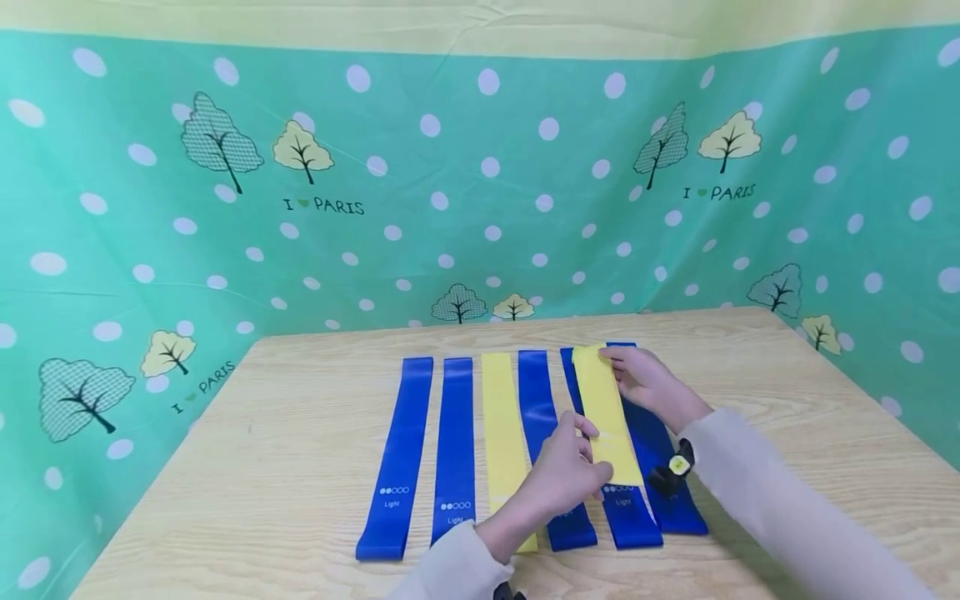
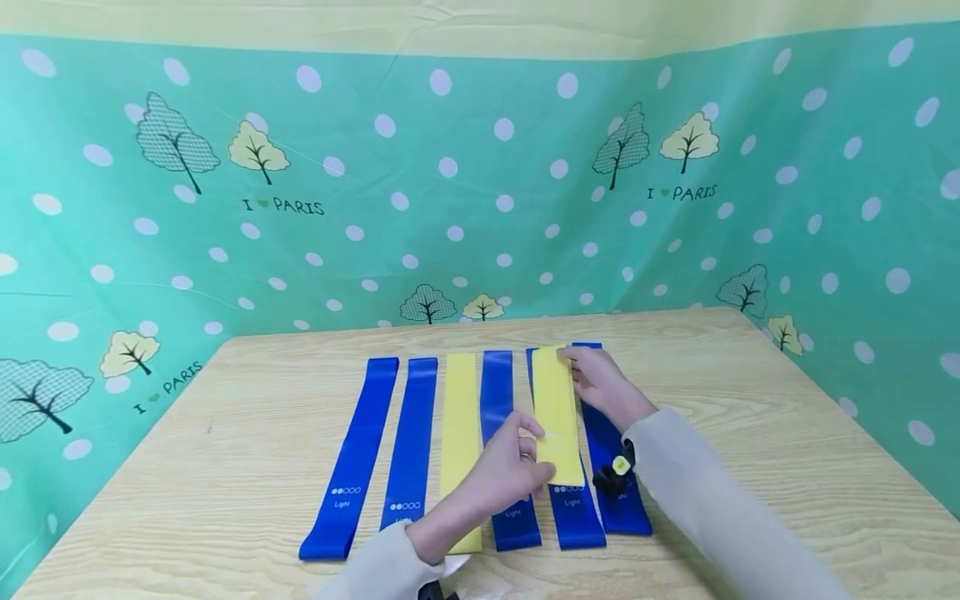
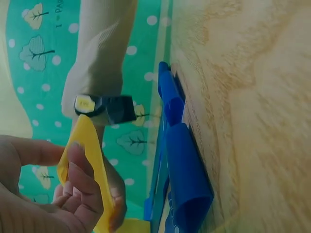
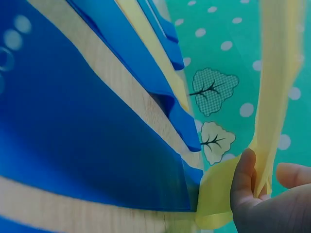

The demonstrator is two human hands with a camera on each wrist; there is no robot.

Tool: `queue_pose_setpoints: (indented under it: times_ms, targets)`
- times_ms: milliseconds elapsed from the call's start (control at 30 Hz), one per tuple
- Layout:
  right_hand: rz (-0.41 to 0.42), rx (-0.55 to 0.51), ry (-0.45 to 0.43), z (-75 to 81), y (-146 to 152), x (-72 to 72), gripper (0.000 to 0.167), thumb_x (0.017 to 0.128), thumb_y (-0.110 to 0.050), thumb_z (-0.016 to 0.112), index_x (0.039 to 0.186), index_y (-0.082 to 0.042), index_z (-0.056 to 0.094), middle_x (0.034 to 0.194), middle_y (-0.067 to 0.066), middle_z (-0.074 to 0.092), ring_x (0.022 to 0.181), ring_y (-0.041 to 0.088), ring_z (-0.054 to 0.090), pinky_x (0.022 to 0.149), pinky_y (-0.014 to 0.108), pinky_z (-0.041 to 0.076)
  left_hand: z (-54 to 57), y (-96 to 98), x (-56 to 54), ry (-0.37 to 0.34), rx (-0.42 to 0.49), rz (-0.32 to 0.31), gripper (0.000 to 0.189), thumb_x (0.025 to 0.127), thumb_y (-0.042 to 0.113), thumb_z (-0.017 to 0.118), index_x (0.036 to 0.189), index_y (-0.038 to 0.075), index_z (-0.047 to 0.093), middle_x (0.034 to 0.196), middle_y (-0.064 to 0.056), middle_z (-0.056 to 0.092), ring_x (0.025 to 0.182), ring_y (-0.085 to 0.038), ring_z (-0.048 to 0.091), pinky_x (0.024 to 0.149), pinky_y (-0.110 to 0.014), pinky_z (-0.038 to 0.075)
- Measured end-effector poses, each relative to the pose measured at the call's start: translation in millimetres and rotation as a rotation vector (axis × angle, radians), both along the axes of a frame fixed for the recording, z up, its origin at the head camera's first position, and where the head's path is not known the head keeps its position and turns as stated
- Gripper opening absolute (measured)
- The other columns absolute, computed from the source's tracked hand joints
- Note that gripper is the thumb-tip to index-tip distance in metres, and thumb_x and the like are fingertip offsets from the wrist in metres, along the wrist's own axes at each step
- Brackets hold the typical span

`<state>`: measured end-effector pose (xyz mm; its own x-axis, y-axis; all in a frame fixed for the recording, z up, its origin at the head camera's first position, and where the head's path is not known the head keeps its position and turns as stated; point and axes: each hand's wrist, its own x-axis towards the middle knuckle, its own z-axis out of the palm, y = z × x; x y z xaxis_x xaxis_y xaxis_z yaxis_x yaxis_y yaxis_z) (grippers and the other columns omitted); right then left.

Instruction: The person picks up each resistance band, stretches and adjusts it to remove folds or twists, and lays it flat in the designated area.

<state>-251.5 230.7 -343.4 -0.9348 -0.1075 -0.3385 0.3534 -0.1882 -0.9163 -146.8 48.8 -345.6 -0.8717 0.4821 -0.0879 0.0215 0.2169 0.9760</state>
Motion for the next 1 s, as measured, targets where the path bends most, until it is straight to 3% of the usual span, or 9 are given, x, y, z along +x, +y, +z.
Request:
queue_pose_setpoints:
  times_ms: [133,200,267,467,600,767,1000]
  targets:
    - [-0.047,-0.015,-0.003,-3.6,-2.3,-12.8,0.024,0.097,-0.006,0.047,0.119,0.004,0.045,0.107,0.004,0.046,0.082,0.006,0.055,0.073,0.017,0.050,1.5,1.7,0.8,0.022,0.014,-0.040,0.038,0.081,-0.001,0.064,0.109,0.013,0.043,0.059,0.001,0.049,0.050,-0.025,0.060,0.041,-0.021,0.026]
    - [-0.093,-0.007,-0.005,-4.1,-0.5,-19.0,0.012,0.094,-0.003,0.051,0.105,0.001,0.050,0.097,0.000,0.050,0.077,0.005,0.055,0.070,0.016,0.050,1.1,4.0,2.2,0.013,0.029,-0.069,0.038,0.080,-0.002,0.063,0.109,0.014,0.043,0.057,0.002,0.048,0.049,-0.024,0.059,0.042,-0.021,0.029]
    - [-0.138,0.024,-0.004,-3.5,3.7,-25.5,0.008,0.093,-0.004,0.053,0.101,-0.001,0.051,0.089,-0.003,0.052,0.072,0.004,0.054,0.067,0.016,0.050,-0.3,6.6,4.0,-0.012,0.041,-0.088,0.039,0.079,-0.003,0.063,0.107,0.014,0.044,0.056,0.002,0.048,0.047,-0.023,0.058,0.043,-0.022,0.031]
    - [-0.130,0.153,0.035,3.7,17.2,-45.1,0.019,0.095,-0.010,0.053,0.113,-0.002,0.050,0.092,-0.004,0.053,0.074,0.003,0.053,0.069,0.015,0.049,-4.2,11.0,7.8,-0.040,0.009,-0.089,0.039,0.079,-0.002,0.065,0.106,0.016,0.043,0.055,0.002,0.047,0.046,-0.019,0.058,0.041,-0.021,0.032]
    - [-0.115,0.153,0.045,6.9,27.5,-54.0,0.010,0.095,-0.009,0.052,0.104,-0.004,0.050,0.084,-0.007,0.057,0.069,0.003,0.054,0.065,0.016,0.049,-6.0,15.8,9.7,-0.071,0.003,-0.091,0.036,0.081,0.001,0.066,0.104,0.017,0.044,0.055,0.001,0.048,0.045,-0.017,0.056,0.041,-0.021,0.032]
    - [-0.097,0.166,0.051,10.5,44.1,-59.2,0.006,0.095,-0.007,0.051,0.101,-0.005,0.049,0.073,-0.010,0.062,0.068,0.002,0.058,0.065,0.017,0.050,-12.0,29.1,12.9,-0.166,-0.017,-0.026,0.029,0.082,0.007,0.070,0.095,0.016,0.046,0.054,-0.003,0.054,0.043,-0.016,0.056,0.043,-0.024,0.035]
    - [-0.170,0.369,0.068,12.9,72.7,-60.4,0.021,0.094,-0.009,0.052,0.113,-0.002,0.050,0.076,-0.013,0.057,0.071,0.000,0.056,0.070,0.016,0.051,-18.7,57.2,15.2,-0.166,-0.105,0.054,0.035,0.078,0.003,0.074,0.088,0.012,0.041,0.046,-0.005,0.056,0.036,-0.013,0.051,0.037,-0.022,0.036]
